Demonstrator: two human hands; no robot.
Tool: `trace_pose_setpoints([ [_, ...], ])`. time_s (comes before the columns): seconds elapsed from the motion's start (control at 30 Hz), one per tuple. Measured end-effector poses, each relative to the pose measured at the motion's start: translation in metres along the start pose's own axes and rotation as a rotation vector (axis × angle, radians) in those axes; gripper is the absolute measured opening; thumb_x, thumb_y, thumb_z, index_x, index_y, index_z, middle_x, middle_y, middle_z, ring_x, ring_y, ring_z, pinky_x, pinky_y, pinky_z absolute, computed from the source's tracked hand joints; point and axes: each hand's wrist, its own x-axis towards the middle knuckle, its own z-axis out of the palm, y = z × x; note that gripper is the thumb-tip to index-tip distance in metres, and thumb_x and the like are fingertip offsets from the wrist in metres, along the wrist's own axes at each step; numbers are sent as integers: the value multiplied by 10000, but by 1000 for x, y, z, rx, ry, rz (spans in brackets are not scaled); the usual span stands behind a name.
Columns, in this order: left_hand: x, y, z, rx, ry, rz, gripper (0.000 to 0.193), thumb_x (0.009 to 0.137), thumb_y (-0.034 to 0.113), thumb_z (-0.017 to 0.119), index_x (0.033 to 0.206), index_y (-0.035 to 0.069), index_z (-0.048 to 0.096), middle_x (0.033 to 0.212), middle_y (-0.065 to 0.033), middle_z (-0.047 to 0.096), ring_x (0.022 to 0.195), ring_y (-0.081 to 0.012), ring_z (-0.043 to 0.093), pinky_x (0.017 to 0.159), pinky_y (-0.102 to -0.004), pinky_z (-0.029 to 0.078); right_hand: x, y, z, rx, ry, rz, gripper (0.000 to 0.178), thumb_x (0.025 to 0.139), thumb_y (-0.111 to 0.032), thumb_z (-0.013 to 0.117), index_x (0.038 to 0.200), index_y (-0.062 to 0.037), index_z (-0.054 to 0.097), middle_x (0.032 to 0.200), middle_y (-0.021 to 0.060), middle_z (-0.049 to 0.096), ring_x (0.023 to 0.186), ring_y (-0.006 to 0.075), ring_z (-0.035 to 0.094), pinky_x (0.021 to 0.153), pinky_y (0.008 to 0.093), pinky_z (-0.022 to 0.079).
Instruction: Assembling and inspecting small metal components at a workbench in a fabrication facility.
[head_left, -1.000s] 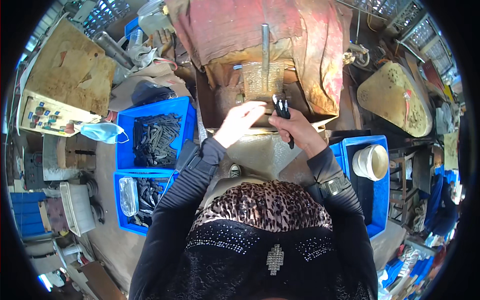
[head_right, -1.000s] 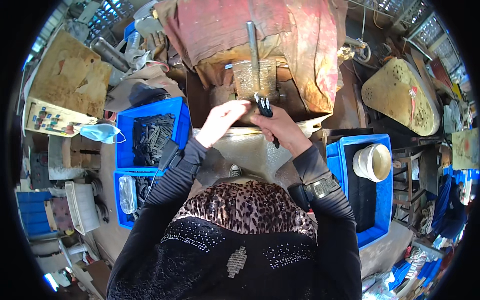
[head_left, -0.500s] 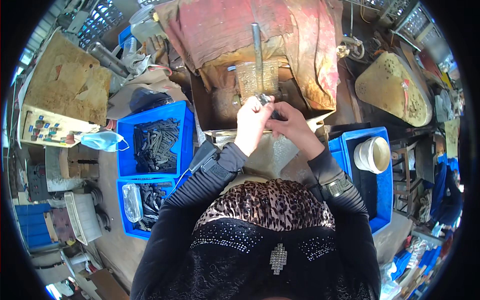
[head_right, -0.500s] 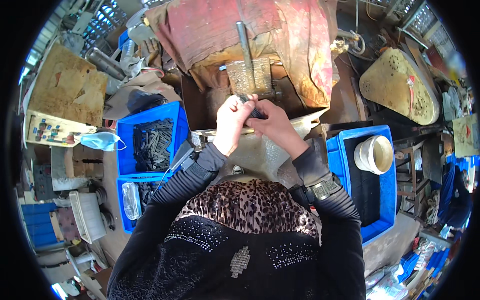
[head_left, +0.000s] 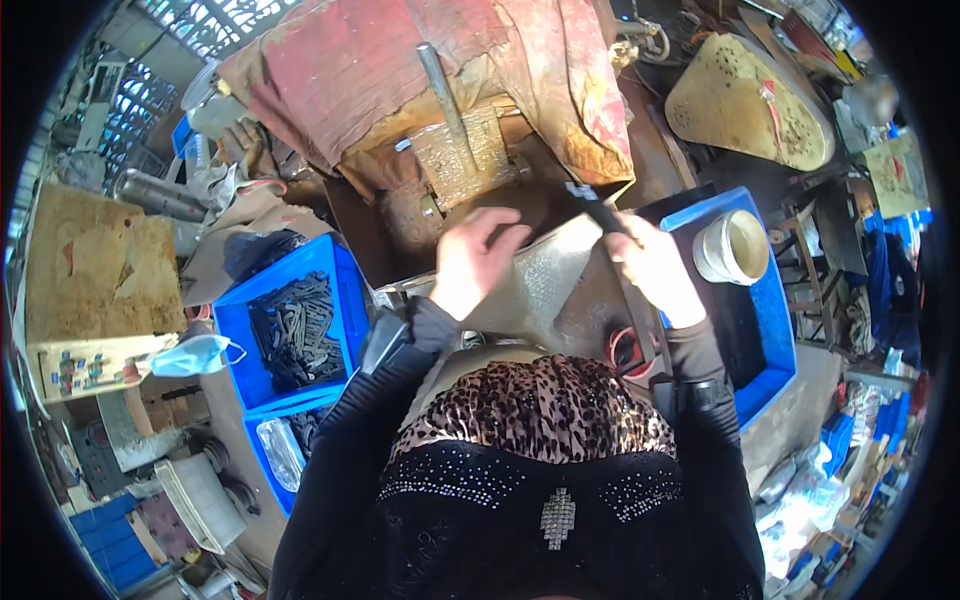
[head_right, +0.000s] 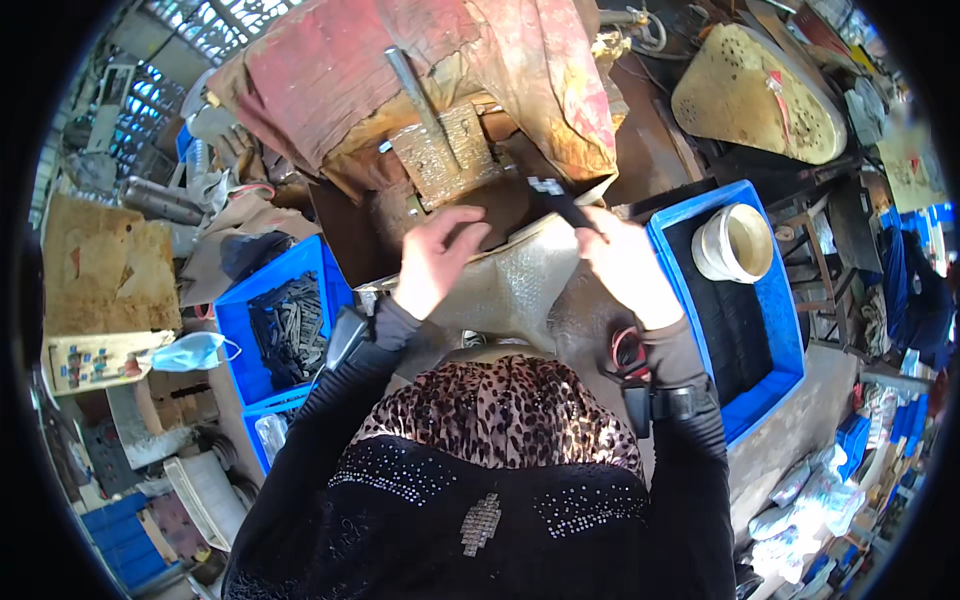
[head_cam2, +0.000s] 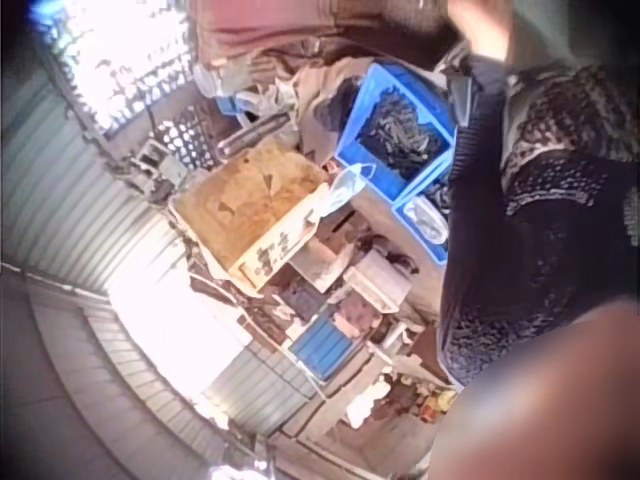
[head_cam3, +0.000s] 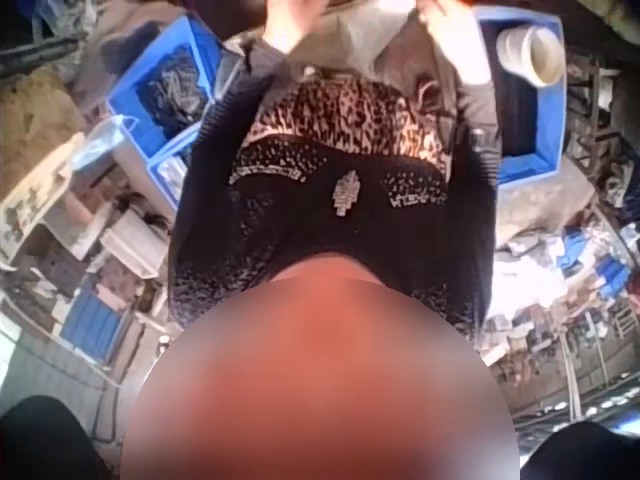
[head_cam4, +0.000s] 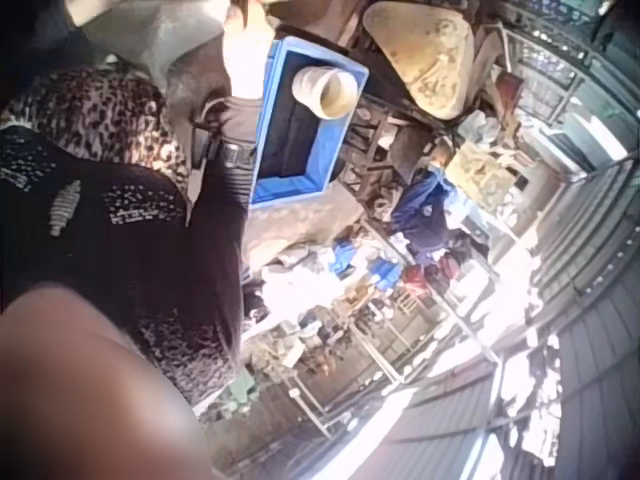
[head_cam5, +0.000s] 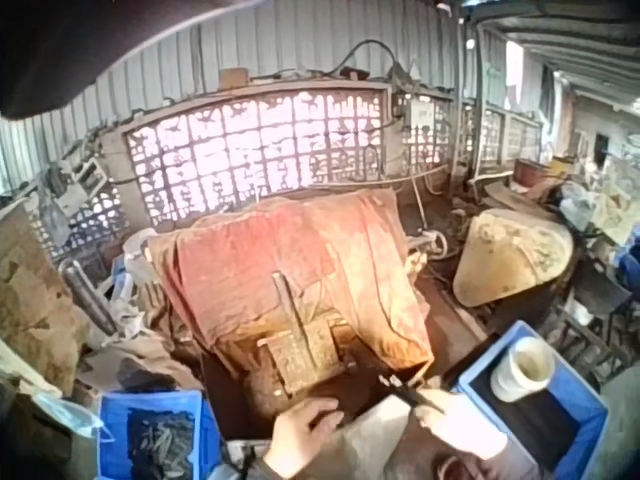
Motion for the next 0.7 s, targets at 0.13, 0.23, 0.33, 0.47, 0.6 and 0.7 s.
trace_pose_setpoints([
  [0.13,5,-32,-28,408,32,233,124,848,62,639,967,36,663,890,-145,671,795,-293,656,724,-342,514,-37,53,-73,-346,165,122,239,895,-113,550,1060,37,635,686,37,572,606,126,517,539,277,410],
  [0.23,3,-49,-27,419,2,222,125,862,77,621,976,49,664,895,-140,674,815,-314,657,752,-367,521,-78,97,-133,-565,227,222,146,860,-112,549,865,5,637,623,28,556,507,122,506,445,273,383],
  [0.33,3,-49,-12,367,-51,136,125,882,63,600,990,39,660,913,-142,672,833,-295,654,769,-353,517,-115,149,-185,-244,253,840,173,829,-143,566,733,-13,627,572,81,574,438,223,544,389,350,388],
  [0.47,-1,-53,-3,457,-74,213,124,893,53,589,993,27,658,947,-140,668,856,-283,645,782,-343,510,-150,200,-213,-336,123,1048,207,795,-111,566,600,-44,557,540,85,560,397,223,520,356,343,369],
  [0.6,1,-30,33,466,-37,212,129,895,37,579,999,16,652,999,-139,662,891,-278,636,810,-344,504,-172,259,-229,-297,21,1158,198,767,-98,573,585,-21,554,505,55,537,384,182,515,337,316,358],
  [0.7,2,-15,82,359,-83,215,142,900,22,566,1015,9,647,1024,-144,658,913,-273,633,826,-339,500,-179,300,-222,-375,-33,1069,195,759,-88,566,583,-6,580,514,79,566,392,210,541,350,334,385],
])
